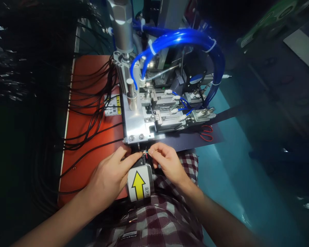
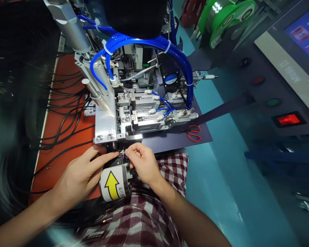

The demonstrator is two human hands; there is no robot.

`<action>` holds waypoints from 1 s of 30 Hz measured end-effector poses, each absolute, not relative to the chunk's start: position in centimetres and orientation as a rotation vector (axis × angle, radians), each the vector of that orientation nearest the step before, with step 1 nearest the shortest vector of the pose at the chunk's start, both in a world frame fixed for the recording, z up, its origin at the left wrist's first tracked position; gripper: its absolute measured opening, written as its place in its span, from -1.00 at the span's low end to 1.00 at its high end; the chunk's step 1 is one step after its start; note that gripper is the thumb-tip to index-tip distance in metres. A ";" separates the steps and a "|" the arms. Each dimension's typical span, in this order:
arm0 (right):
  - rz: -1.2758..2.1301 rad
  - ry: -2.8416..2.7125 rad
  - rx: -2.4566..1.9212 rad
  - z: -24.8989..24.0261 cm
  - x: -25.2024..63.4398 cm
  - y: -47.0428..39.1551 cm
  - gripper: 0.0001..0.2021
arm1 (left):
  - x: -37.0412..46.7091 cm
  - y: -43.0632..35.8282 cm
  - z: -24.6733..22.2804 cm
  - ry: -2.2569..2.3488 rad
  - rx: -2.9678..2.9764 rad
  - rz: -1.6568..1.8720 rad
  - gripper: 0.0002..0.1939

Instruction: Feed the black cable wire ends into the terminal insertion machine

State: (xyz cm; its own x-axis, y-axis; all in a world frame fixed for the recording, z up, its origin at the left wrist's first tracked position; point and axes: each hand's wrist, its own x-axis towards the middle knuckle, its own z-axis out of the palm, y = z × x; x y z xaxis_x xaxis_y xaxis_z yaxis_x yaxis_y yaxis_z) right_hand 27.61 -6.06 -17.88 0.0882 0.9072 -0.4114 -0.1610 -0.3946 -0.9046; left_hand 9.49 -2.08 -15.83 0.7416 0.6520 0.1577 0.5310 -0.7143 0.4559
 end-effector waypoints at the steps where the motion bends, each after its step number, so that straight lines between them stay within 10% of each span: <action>1: 1.467 -0.798 -1.460 -17.9 27.6 -6.1 -0.82 | 9.5 -2.1 -15.9 0.909 2.557 0.435 -0.68; 10: 1.020 -1.196 -1.755 -17.2 27.1 -6.6 -0.82 | 9.5 -2.0 -15.9 0.924 2.565 0.407 -0.68; 30: 1.438 -0.839 -1.496 -18.2 27.9 -6.4 -0.83 | 9.4 -2.0 -16.2 0.917 2.543 0.427 -0.69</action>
State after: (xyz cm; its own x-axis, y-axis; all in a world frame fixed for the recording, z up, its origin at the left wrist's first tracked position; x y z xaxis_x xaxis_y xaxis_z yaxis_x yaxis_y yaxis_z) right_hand 27.95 -6.43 -18.19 0.1042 0.9100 -0.4013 -0.0989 -0.3920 -0.9146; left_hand 9.43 -2.00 -16.23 0.7379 0.6589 0.1461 0.5358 -0.7036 0.4667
